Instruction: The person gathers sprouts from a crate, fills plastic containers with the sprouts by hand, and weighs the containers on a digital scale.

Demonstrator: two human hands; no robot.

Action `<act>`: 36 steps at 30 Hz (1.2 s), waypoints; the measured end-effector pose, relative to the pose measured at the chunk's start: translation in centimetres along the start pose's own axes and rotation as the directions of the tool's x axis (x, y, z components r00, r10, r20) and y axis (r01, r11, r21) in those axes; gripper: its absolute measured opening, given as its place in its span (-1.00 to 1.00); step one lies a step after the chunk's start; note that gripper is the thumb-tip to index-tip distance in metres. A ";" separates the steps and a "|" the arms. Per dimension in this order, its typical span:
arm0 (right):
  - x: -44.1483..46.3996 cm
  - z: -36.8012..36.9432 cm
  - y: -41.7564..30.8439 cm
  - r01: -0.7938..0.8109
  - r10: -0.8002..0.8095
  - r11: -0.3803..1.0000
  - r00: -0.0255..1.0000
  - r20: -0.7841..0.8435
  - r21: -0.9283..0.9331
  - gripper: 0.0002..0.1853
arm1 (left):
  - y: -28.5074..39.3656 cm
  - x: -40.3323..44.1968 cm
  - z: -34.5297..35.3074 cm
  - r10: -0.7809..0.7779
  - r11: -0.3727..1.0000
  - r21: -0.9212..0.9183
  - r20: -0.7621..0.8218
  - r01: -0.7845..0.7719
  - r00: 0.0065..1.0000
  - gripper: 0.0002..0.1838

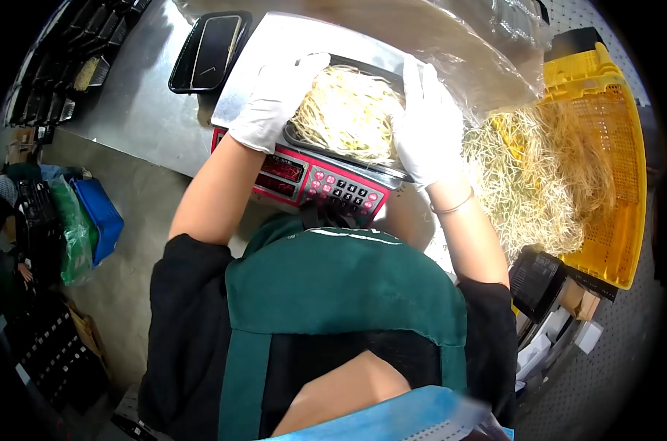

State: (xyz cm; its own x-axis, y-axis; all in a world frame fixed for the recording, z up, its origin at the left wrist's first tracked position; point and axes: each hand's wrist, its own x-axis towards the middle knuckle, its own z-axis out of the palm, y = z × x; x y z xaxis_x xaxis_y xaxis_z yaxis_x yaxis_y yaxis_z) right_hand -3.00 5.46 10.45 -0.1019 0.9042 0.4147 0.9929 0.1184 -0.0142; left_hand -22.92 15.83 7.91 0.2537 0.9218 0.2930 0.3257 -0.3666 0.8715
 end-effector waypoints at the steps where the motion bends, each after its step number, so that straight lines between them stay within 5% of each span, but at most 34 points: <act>1: 0.1 -0.2 -0.2 -0.011 0.011 1.000 1.000 0.024 0.001 -0.28 | 0.5 -0.3 -0.3 0.099 0.990 0.100 0.027 -0.101 0.995 -0.50; 3: 0.1 -0.4 -0.4 0.002 -0.002 1.000 0.999 0.032 -0.027 -0.27 | 1.7 -0.5 -0.4 0.349 0.846 0.378 0.141 -0.376 0.927 -0.47; 4: 0.2 -0.4 -0.4 0.018 -0.016 0.998 0.999 0.031 -0.056 -0.26 | 2.2 -0.6 -0.1 0.474 0.650 0.574 0.206 -0.498 0.856 -0.48; 5: 0.1 -0.3 -0.4 0.021 -0.019 0.998 0.999 0.036 -0.057 -0.26 | 0.6 -1.8 -0.1 0.557 0.665 0.404 0.292 -0.628 0.778 -0.47; 8: 0.0 0.4 -0.3 0.013 -0.013 0.999 1.000 0.006 -0.035 -0.25 | 0.0 -2.4 1.2 0.382 0.861 0.248 0.262 -0.445 0.886 -0.48; 12: 0.1 0.3 -0.5 -0.012 0.012 1.000 1.000 0.001 -0.004 -0.27 | -0.5 -2.6 1.0 0.292 0.915 0.225 0.203 -0.334 0.935 -0.48; 14: 0.5 0.1 -0.2 -0.021 0.021 0.999 1.000 -0.001 0.025 -0.27 | -1.2 -1.7 0.9 0.408 0.578 0.689 0.220 -0.437 0.886 -0.51; 15: 0.5 0.1 0.2 -0.040 0.034 0.991 0.998 0.050 0.130 -0.24 | -1.6 -1.2 0.0 0.414 0.570 0.696 0.216 -0.437 0.884 -0.51; 16: 0.4 0.0 0.8 -0.065 0.041 0.970 0.994 0.106 0.233 -0.21 | -2.2 -0.9 -1.4 0.320 0.849 0.372 0.203 -0.375 0.925 -0.47; 17: 0.2 0.0 1.6 0.038 -0.032 0.937 0.999 -0.023 0.348 -0.19 | -1.4 -1.2 -2.2 0.276 0.930 0.185 0.215 -0.316 0.937 -0.46; 18: -0.5 -0.4 2.3 0.044 -0.034 0.936 0.999 -0.034 0.349 -0.19 | -0.5 -1.6 -3.0 0.231 0.972 -0.008 0.226 -0.236 0.946 -0.44; 20: -2.7 -2.5 2.8 -0.085 0.185 0.811 0.976 -0.116 0.579 -0.31 | 4.8 -3.4 -4.7 -0.263 0.950 -0.070 0.346 0.305 0.901 -0.54; 21: -3.6 -3.7 3.1 -0.083 0.191 0.813 0.973 -0.128 0.576 -0.31 | 3.2 -4.2 -4.3 -0.242 0.920 -0.225 0.316 0.320 0.917 -0.52; 22: -4.6 -5.1 3.3 -0.455 0.251 0.520 0.891 0.379 0.723 -0.42 | 1.8 -5.1 -3.9 -0.220 0.867 -0.380 0.286 0.321 0.933 -0.50; 23: -5.5 -5.8 3.2 -0.796 0.104 0.180 0.600 0.793 0.578 -0.50 | 1.5 -5.8 -3.6 -0.198 0.796 -0.521 0.255 0.307 0.946 -0.47; 24: -7.2 -3.7 1.8 -0.760 0.115 -0.133 0.626 0.771 0.636 -0.58 | 1.3 -6.6 -3.2 -0.203 0.743 -0.598 0.226 0.300 0.953 -0.48; 26: -7.7 -3.2 0.1 -0.677 0.061 -0.340 0.677 0.734 0.653 -0.54 | 2.7 -7.4 -2.6 -0.205 0.688 -0.671 0.188 0.278 0.960 -0.48; 27: -7.6 -2.4 0.2 -0.679 0.063 -0.450 0.624 0.779 0.580 -0.50 | 2.9 -7.7 -2.6 -0.292 0.691 -0.636 0.190 0.344 0.937 -0.50; 30: -7.4 -1.5 0.5 -0.672 -0.101 -0.597 0.605 0.790 0.438 -0.51 | 1.8 -8.4 -2.4 -0.392 0.631 -0.642 0.220 0.435 0.894 -0.59; 31: -7.7 -1.3 -0.4 -0.619 0.059 -0.627 0.567 0.822 0.472 -0.49 | 2.0 -8.5 -2.2 -0.385 0.635 -0.680 0.133 0.367 0.913 -0.60; 32: -8.8 -0.1 -0.2 -0.622 0.055 -0.626 0.567 0.822 0.471 -0.49 | 2.2 -8.6 -1.8 -0.380 0.636 -0.712 0.046 0.297 0.924 -0.62; 34: -9.8 -1.3 -0.7 -0.691 0.044 -0.553 0.533 0.845 0.465 -0.53 | 0.4 -9.8 -3.9 -0.460 0.418 -0.779 0.262 0.467 0.848 -0.57; 36: -10.4 -4.7 -0.5 -0.739 0.010 -0.500 0.517 0.856 0.452 -0.55 | -1.4 -11.8 -6.5 -0.447 0.531 -0.760 0.126 0.376 0.885 -0.52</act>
State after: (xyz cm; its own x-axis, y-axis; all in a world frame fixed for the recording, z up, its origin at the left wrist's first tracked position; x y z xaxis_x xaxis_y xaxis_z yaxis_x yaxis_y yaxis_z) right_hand -2.13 -5.99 10.43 -0.0962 0.8198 -0.5645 -0.4496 -0.5418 -0.7102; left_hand -32.24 6.25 5.80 0.1935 0.9645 -0.1799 -0.4236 0.2476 0.8714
